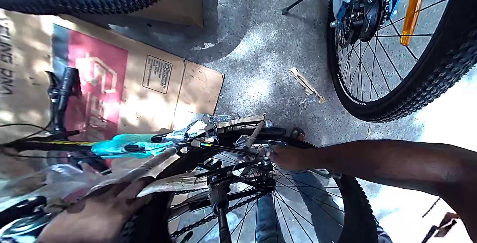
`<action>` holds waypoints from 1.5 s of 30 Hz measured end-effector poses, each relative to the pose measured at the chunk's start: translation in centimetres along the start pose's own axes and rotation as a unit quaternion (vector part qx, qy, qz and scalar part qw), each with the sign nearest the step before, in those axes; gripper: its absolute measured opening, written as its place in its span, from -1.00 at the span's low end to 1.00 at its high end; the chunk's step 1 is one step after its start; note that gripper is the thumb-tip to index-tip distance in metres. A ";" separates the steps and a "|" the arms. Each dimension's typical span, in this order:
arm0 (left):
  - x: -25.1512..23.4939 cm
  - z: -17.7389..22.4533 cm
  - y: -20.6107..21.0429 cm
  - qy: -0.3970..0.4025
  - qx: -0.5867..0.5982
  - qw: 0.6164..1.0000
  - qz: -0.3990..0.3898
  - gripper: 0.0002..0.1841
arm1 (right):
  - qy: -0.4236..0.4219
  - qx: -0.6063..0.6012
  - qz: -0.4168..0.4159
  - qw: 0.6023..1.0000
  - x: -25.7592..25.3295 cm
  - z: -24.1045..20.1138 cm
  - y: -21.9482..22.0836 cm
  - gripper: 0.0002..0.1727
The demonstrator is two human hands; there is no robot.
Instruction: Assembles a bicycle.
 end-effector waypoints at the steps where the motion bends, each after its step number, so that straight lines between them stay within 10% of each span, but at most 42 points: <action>1: 0.2 0.1 0.3 0.005 -0.007 1.000 0.021 -0.73 | 0.068 -0.077 -0.009 0.995 0.6 -0.5 0.6 -0.32; 12: -0.2 -1.4 2.8 0.050 -0.014 0.998 0.042 -0.35 | 0.167 -0.033 0.003 0.985 -0.3 -0.5 -1.4 -0.21; 20: -0.4 -1.3 2.1 0.050 0.000 0.999 0.004 -0.47 | -0.121 0.216 0.072 0.966 -0.7 0.6 -3.2 -0.56; 28: -0.4 -1.8 3.8 0.062 0.043 0.997 0.022 -0.55 | -0.348 0.361 0.078 0.862 -4.8 2.5 -2.3 -0.59; 31: -0.3 -1.6 3.7 0.062 0.045 0.997 -0.004 -0.52 | -0.273 0.346 0.090 0.893 -3.4 2.1 -1.7 -0.64; 34: -0.5 -1.8 3.6 0.039 0.029 0.998 -0.034 -0.49 | 0.053 0.195 0.005 0.979 -1.4 -2.1 -1.9 -0.43; 37: -0.4 -1.2 3.9 0.024 0.035 0.997 -0.065 -0.56 | 0.217 0.125 -0.072 0.966 -1.3 -4.2 -4.1 -0.38; 45: -0.4 -1.5 3.6 0.030 0.050 0.998 -0.037 -0.59 | -0.109 0.251 0.068 0.959 -0.2 -1.4 -3.6 -0.61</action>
Point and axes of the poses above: each hand's wrist, its own x-axis away from the middle knuckle, its own y-axis out of the palm, z = x × y, the point moved 4 cm from there along -x, towards the middle knuckle, and after that the axes turned 2 degrees about y, right-handed, at the moved point
